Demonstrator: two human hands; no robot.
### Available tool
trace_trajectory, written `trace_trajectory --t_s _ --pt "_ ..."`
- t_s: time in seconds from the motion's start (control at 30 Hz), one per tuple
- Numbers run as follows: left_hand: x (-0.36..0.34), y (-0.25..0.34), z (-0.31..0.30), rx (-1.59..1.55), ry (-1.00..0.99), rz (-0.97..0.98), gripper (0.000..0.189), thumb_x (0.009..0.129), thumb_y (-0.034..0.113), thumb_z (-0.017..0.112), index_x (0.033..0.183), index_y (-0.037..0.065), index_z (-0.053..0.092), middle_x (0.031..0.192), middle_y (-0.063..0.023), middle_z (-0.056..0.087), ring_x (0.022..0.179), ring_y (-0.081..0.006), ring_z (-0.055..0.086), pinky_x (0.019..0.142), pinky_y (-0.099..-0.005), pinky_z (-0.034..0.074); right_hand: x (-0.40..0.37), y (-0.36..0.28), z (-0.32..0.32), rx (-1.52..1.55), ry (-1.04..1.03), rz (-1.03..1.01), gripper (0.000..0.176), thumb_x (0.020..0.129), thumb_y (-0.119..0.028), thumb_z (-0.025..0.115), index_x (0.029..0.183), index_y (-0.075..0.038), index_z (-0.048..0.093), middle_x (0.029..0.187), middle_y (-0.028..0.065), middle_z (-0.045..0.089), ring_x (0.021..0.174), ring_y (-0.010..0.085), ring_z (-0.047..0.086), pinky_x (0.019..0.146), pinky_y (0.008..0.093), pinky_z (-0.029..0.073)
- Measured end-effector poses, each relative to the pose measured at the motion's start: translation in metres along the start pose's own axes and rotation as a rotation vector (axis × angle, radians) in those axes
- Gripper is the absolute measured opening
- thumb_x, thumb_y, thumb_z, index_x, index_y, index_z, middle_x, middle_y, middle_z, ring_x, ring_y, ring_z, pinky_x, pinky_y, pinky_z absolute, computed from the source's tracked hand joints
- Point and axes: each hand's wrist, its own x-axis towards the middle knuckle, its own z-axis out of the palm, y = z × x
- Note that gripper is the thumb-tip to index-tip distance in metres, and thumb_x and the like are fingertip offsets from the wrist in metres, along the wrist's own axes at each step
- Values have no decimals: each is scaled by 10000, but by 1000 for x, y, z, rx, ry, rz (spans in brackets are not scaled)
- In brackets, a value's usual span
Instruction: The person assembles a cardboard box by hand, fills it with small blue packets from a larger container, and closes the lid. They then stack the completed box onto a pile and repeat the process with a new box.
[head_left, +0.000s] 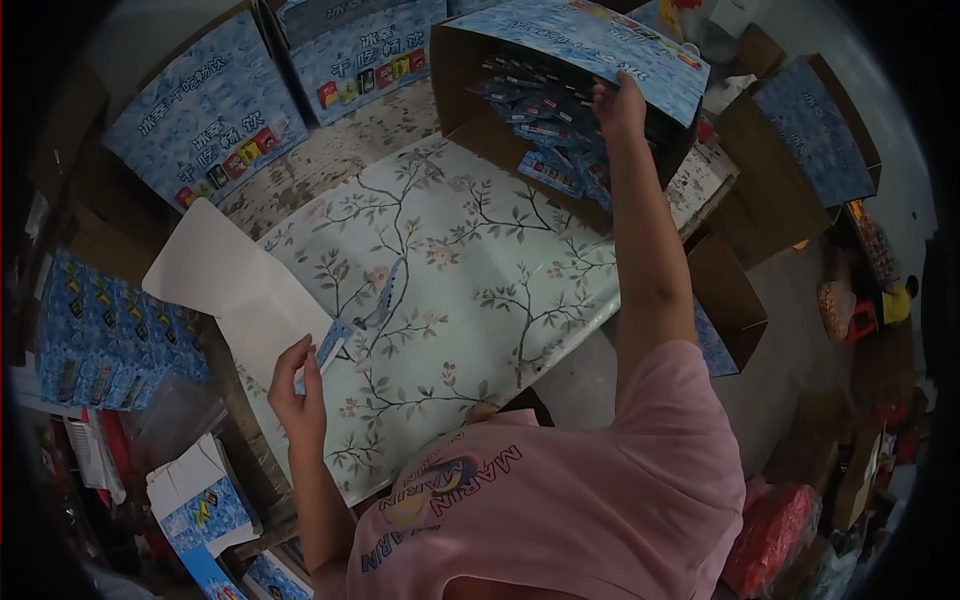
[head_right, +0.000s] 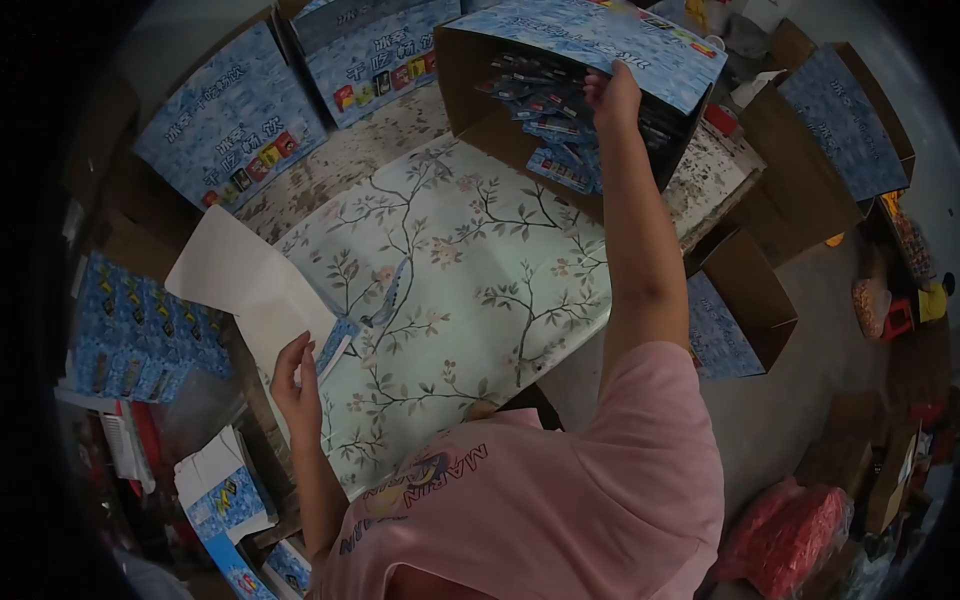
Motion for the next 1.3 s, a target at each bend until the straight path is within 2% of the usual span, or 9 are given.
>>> trace_trajectory --t_s 0.2,0.3,0.7,0.77,0.83,0.9,0.97,1.03,1.3 --pt "-23 -8 -22 125 -30 88 179 852 28 545 1015 -19 605 928 -111 629 825 -165 594 764 -265 456 -13 -25 -13 36 54 -19 321 893 -237 448 961 59 553 638 55 509 509 133 393 464 304 343" --pt "-30 -11 -28 99 29 -16 174 851 28 549 1008 -22 605 915 -118 631 806 -167 597 750 -266 459 -25 -32 -17 53 0 39 336 885 -240 463 952 76 556 604 30 466 507 116 367 471 315 342" --pt "1 -2 18 44 -145 104 161 824 15 553 970 -20 610 885 -133 638 809 -200 616 759 -289 464 -115 -21 -12 264 -34 -60 342 865 -281 541 959 46 572 637 50 539 528 115 484 468 254 391" --pt "7 0 33 39 -179 112 160 821 18 557 967 -19 612 881 -133 640 806 -201 619 754 -293 467 -136 -9 10 194 -55 -60 312 865 -261 552 976 30 575 643 50 544 546 117 520 474 246 400" --pt "9 4 46 -62 -238 18 162 815 19 565 965 -12 617 883 -136 644 796 -205 622 743 -298 472 -158 -21 41 -16 -460 -38 356 867 -196 538 1125 48 507 687 57 555 562 121 532 511 241 436" --pt "10 13 57 -40 -275 68 165 814 19 564 968 -9 619 899 -136 646 800 -205 625 744 -298 472 -152 -58 79 -127 -634 -194 486 860 -202 562 1268 -4 388 668 89 566 540 138 553 492 246 436" --pt "7 17 68 -78 -350 74 169 813 18 564 971 -4 618 920 -136 648 825 -208 631 755 -298 473 -102 -99 131 -76 -537 -437 643 819 -186 568 1344 32 269 573 75 525 514 158 549 476 272 445" --pt "-1 27 73 -67 -391 93 174 813 19 563 977 -1 617 927 -136 648 840 -209 632 762 -297 474 1 -127 176 -534 -345 -530 490 826 -247 553 1228 12 447 686 141 619 519 200 590 510 326 479" --pt "-37 8 60 -73 -393 4 205 819 42 573 1018 13 608 944 -129 651 860 -215 637 765 -294 481 -69 -84 103 -940 -568 -741 465 824 -275 561 1204 -19 482 741 157 633 577 227 614 574 340 494"
